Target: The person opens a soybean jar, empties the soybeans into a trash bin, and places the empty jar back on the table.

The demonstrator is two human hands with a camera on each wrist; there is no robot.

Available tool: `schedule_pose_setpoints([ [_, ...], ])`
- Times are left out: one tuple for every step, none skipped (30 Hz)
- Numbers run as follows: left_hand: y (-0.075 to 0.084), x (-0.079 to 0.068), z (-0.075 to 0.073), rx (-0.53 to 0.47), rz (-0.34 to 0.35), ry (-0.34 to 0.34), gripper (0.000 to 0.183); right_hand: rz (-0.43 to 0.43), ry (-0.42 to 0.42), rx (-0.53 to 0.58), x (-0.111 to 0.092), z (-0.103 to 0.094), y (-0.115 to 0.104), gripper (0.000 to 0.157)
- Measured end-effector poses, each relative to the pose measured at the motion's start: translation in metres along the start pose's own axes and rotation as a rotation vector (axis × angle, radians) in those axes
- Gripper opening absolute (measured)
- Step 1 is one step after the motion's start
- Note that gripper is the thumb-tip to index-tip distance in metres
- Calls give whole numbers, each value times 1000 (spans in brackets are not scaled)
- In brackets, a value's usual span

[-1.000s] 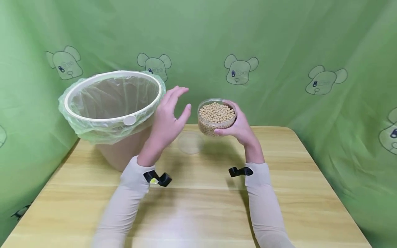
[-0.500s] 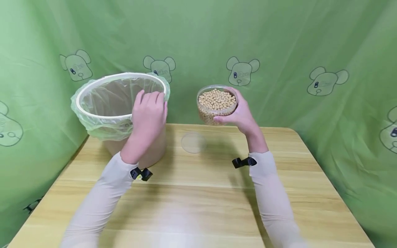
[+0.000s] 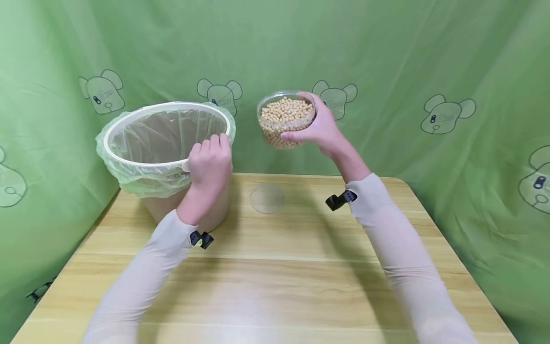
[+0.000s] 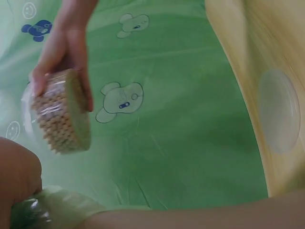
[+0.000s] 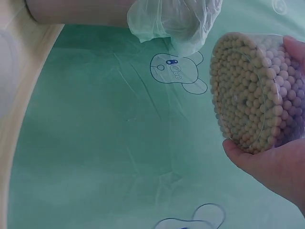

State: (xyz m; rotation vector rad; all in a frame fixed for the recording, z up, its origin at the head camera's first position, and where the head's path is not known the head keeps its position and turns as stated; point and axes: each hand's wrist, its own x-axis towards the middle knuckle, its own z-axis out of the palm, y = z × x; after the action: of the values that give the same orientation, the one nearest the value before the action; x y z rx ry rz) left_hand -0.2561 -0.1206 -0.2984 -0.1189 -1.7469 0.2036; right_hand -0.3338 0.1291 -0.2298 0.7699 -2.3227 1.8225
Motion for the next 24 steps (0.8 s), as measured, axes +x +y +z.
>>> schedule_pose_setpoints([
  [0,-1,1,2,-2,10,27,1,-2,-16,3,1,-4,110],
  [0,-2,1,9,0,16,25,0,-2,-28,5,2,-8,111],
  [1,-2,2,13,2,21,23,1,-3,-36,8,3,-11,113],
  [1,-3,2,17,5,23,22,1,-3,-42,11,4,-15,114],
  [1,-3,2,16,4,26,21,1,-2,-48,14,5,-19,114],
  [1,-3,2,18,5,28,21,1,-1,-57,17,7,-22,114],
  [1,-3,3,19,5,29,21,2,2,-64,20,8,-25,115],
  [1,-3,3,20,3,31,22,3,2,-72,23,10,-27,115],
  [1,-3,3,19,1,32,22,5,1,-80,25,12,-30,115],
  [1,-2,3,20,0,33,22,4,-2,-90,28,14,-33,115],
  [1,-2,3,19,-2,33,23,6,-4,-101,31,16,-35,115],
  [1,-1,3,17,-4,34,22,11,-7,-109,33,18,-38,116],
  [0,-1,3,14,-5,32,19,16,-10,-117,36,20,-40,116],
  [0,-1,4,12,-7,31,17,19,-16,-130,38,23,-42,117],
  [0,-1,4,10,-6,28,15,24,-21,-134,40,25,-44,117],
  [0,-1,4,9,-4,27,12,25,-27,-141,41,27,-45,117],
  [-1,-2,4,10,-2,26,10,28,-32,-149,43,30,-47,117],
  [-1,-2,4,9,0,26,9,29,-37,-157,45,32,-48,117],
  [-1,-3,4,9,3,26,9,27,-41,-173,46,34,-50,117],
  [-1,-3,5,9,6,26,9,25,-45,-186,47,36,-51,117],
  [-1,-4,5,9,10,27,8,26,-49,-196,48,37,-52,117],
  [-1,-4,5,10,12,27,9,24,-53,-211,49,39,-53,118],
  [-1,-5,5,11,13,28,9,24,-56,-226,50,40,-54,118],
  [-2,-5,5,11,13,29,10,23,-60,-240,51,42,-55,118],
])
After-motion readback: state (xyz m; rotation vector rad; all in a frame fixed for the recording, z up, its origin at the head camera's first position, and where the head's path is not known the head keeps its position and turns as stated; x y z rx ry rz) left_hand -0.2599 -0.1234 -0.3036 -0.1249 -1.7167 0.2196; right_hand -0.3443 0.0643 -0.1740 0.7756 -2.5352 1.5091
